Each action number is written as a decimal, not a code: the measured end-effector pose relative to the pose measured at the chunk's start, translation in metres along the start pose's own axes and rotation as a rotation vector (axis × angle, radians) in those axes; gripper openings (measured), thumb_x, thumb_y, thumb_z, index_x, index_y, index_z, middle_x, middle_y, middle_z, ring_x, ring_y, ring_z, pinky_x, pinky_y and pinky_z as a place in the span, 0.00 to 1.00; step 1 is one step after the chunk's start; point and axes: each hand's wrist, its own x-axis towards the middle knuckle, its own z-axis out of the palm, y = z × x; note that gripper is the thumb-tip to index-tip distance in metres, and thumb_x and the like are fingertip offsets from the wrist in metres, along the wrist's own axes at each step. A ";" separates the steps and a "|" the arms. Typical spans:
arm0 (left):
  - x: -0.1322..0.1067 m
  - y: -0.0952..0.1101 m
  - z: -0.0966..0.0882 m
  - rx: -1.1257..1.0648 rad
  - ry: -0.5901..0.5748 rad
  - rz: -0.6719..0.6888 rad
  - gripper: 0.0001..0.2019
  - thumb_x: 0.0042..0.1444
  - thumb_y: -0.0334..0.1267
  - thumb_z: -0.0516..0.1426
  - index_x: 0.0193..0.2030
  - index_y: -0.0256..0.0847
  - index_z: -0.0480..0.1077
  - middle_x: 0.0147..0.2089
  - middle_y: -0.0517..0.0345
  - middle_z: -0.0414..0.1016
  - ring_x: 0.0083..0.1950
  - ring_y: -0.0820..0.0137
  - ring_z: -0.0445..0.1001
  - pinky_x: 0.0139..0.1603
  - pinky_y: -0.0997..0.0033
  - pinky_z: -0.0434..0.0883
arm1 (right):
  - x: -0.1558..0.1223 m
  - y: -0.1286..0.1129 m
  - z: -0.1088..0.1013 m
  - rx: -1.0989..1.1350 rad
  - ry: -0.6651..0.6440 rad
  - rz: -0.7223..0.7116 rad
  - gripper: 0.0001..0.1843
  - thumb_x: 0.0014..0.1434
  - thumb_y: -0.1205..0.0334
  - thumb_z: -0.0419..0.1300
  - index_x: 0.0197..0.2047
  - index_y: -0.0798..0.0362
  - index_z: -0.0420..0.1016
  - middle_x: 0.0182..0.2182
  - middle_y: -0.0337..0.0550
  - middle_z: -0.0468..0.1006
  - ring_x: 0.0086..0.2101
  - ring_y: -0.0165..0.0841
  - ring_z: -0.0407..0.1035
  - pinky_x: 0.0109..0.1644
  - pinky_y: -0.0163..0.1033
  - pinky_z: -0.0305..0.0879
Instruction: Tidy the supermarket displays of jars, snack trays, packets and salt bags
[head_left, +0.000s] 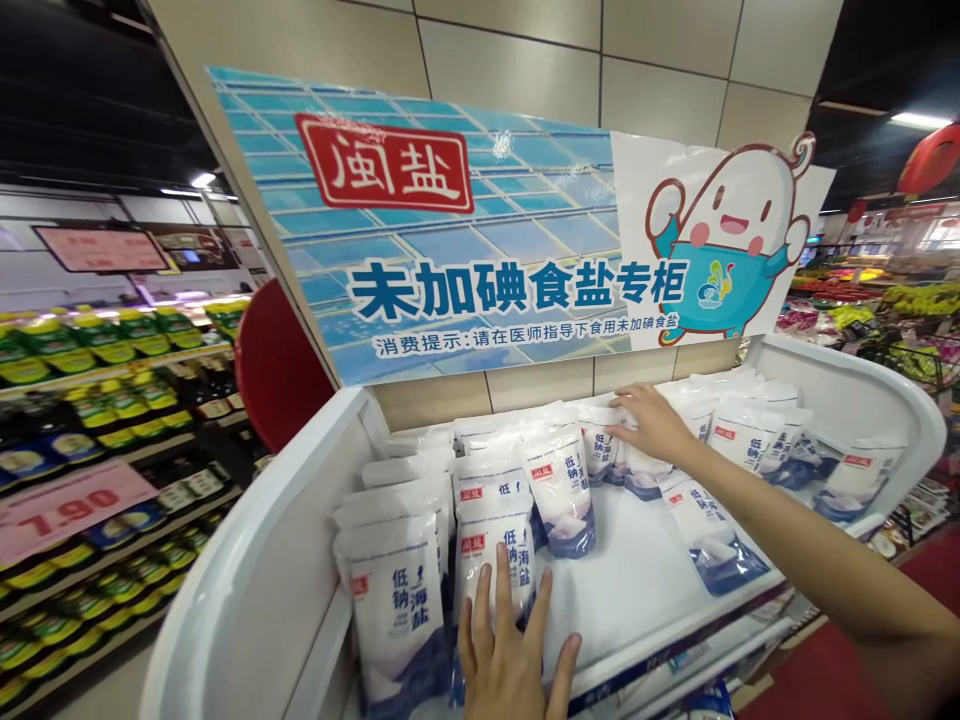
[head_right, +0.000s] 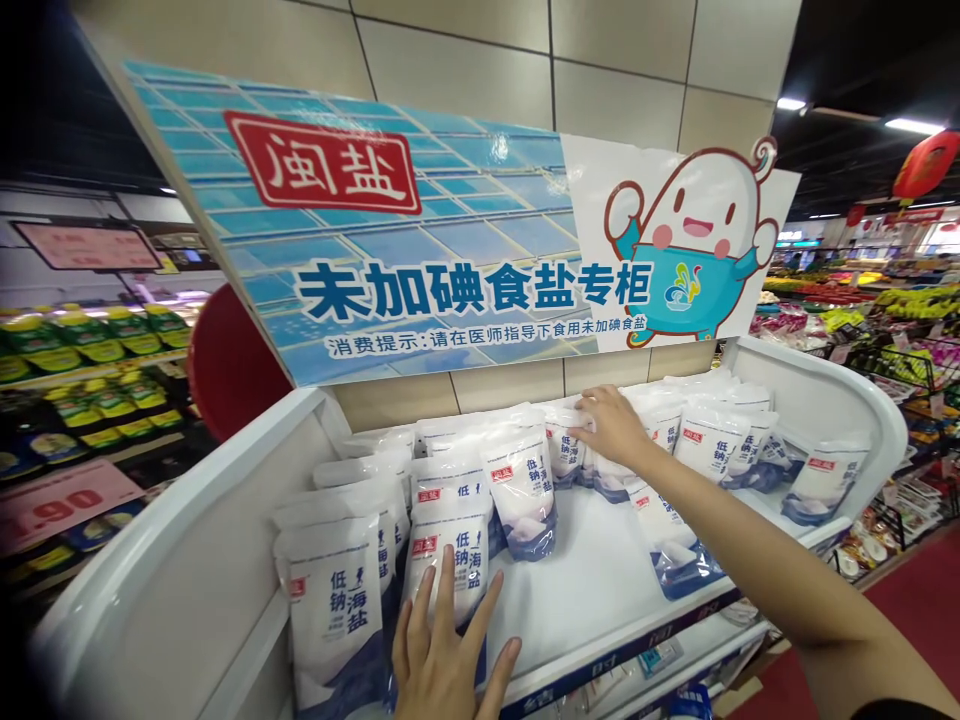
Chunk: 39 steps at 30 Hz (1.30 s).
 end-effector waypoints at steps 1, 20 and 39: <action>0.000 0.000 0.000 0.003 0.005 0.001 0.25 0.57 0.38 0.61 0.62 0.50 0.72 0.77 0.48 0.45 0.74 0.44 0.49 0.69 0.38 0.55 | 0.002 0.000 0.011 -0.019 -0.024 -0.001 0.21 0.57 0.52 0.69 0.50 0.53 0.75 0.55 0.53 0.73 0.57 0.49 0.62 0.60 0.54 0.60; 0.001 0.002 -0.008 -0.011 -0.007 -0.014 0.20 0.60 0.39 0.57 0.60 0.49 0.74 0.77 0.47 0.45 0.74 0.45 0.50 0.66 0.41 0.58 | 0.017 -0.016 0.008 0.931 0.772 0.358 0.17 0.58 0.47 0.63 0.32 0.51 0.66 0.25 0.33 0.66 0.29 0.31 0.62 0.33 0.35 0.60; 0.002 0.005 -0.009 0.003 -0.019 -0.027 0.23 0.59 0.41 0.58 0.61 0.48 0.72 0.76 0.47 0.48 0.74 0.45 0.50 0.66 0.42 0.57 | -0.061 -0.065 0.056 0.905 0.036 0.278 0.19 0.59 0.42 0.61 0.40 0.49 0.70 0.38 0.41 0.74 0.42 0.39 0.69 0.47 0.43 0.67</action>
